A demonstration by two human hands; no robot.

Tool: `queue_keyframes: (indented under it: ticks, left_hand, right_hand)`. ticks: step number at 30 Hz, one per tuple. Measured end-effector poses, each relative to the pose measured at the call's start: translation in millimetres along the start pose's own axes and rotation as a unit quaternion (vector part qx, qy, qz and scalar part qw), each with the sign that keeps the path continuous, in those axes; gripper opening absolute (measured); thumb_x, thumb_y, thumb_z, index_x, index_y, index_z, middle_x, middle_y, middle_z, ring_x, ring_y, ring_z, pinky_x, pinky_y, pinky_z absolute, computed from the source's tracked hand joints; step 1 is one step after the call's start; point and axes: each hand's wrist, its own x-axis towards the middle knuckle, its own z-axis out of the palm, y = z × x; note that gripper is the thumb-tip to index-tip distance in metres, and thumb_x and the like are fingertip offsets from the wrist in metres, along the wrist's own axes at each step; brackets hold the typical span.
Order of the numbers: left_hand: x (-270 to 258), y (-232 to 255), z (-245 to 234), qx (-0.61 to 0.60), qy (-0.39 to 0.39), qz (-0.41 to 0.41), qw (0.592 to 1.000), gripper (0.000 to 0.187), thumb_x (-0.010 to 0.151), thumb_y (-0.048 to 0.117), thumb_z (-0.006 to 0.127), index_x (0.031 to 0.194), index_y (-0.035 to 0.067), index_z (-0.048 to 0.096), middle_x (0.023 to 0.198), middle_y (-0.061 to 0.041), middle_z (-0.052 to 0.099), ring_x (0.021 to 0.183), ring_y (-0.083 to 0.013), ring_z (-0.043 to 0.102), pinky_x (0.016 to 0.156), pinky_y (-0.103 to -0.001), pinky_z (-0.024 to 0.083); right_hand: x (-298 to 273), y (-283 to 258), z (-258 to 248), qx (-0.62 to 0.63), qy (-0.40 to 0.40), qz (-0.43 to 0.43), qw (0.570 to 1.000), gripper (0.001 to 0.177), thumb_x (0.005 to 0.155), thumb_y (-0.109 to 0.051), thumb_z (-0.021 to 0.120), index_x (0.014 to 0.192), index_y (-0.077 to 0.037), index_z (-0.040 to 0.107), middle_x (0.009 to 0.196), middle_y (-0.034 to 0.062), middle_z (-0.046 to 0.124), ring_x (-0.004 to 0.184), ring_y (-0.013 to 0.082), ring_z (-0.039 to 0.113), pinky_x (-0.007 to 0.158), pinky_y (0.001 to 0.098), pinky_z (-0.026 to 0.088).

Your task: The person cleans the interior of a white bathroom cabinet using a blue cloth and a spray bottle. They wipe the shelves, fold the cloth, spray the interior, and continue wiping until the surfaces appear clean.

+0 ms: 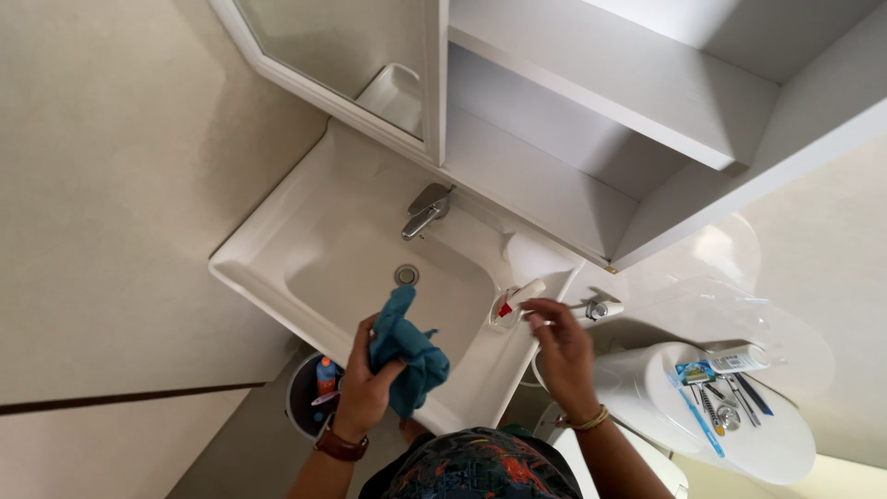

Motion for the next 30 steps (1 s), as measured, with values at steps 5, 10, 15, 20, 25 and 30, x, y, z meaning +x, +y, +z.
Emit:
queue_keyframes:
  ticks: [5, 10, 15, 20, 25, 30]
  left_hand:
    - [-6, 0, -10, -0.047, 0.041, 0.001, 0.998, 0.053, 0.089, 0.006, 0.065, 0.140, 0.012, 0.050, 0.113, -0.010, 0.067, 0.104, -0.0246, 0.069, 0.098, -0.039, 0.058]
    - [-9, -12, -5, -0.082, 0.031, 0.021, 0.996, 0.058, 0.090, 0.009, 0.061, 0.146, 0.010, 0.045, 0.118, -0.010, 0.063, 0.108, -0.0232, 0.062, 0.099, -0.037, 0.052]
    - [-2, -26, 9, -0.271, -0.018, 0.042, 0.961, 0.068, 0.089, 0.010, 0.049, 0.155, 0.005, 0.037, 0.131, -0.015, 0.058, 0.114, -0.0264, 0.057, 0.100, -0.039, 0.047]
    - [8, -27, 16, -0.322, -0.067, 0.068, 0.942, 0.065, 0.104, 0.018, 0.054, 0.162, 0.013, 0.025, 0.132, -0.018, 0.061, 0.107, -0.0289, 0.064, 0.085, -0.047, 0.055]
    - [3, -21, -3, -0.217, -0.047, 0.046, 0.974, 0.057, 0.104, 0.015, 0.052, 0.159, 0.013, 0.034, 0.125, -0.021, 0.067, 0.106, -0.0285, 0.067, 0.084, -0.044, 0.058]
    - [-8, 14, -22, -0.005, 0.011, 0.111, 0.994, 0.046, 0.103, 0.012, 0.044, 0.148, 0.005, 0.054, 0.148, -0.021, 0.058, 0.140, -0.0310, 0.049, 0.116, -0.054, 0.036]
  right_hand:
    - [3, 45, -18, 0.061, 0.199, 0.088, 0.974, 0.021, 0.097, -0.005, 0.064, 0.117, -0.009, 0.058, 0.111, 0.0074, 0.069, 0.102, 0.0186, 0.066, 0.091, 0.0316, 0.055]
    - [-10, 48, -8, -0.007, 0.117, -0.053, 0.992, 0.007, 0.096, -0.004, 0.063, 0.103, -0.007, 0.062, 0.098, 0.0060, 0.067, 0.090, 0.0172, 0.066, 0.081, 0.0296, 0.055]
    - [4, 0, 28, 0.031, -0.099, -0.171, 0.980, 0.017, 0.093, -0.002, 0.066, 0.109, -0.006, 0.066, 0.099, 0.0089, 0.073, 0.087, 0.0176, 0.072, 0.075, 0.0258, 0.062]
    - [13, -49, 50, 0.082, -0.212, -0.119, 0.966, 0.045, 0.078, -0.001, 0.084, 0.119, -0.002, 0.069, 0.110, 0.0164, 0.073, 0.101, 0.0360, 0.073, 0.091, 0.0478, 0.055]
    - [15, -36, 54, 0.035, -0.204, -0.126, 0.970, 0.014, 0.085, -0.005, 0.079, 0.097, -0.006, 0.074, 0.083, 0.0103, 0.073, 0.079, 0.0280, 0.070, 0.078, 0.0417, 0.055]
    - [24, -54, 45, 0.024, -0.197, -0.106, 0.974, 0.010, 0.089, -0.013, 0.080, 0.091, -0.007, 0.073, 0.073, 0.0083, 0.068, 0.071, 0.0232, 0.065, 0.073, 0.0382, 0.053]
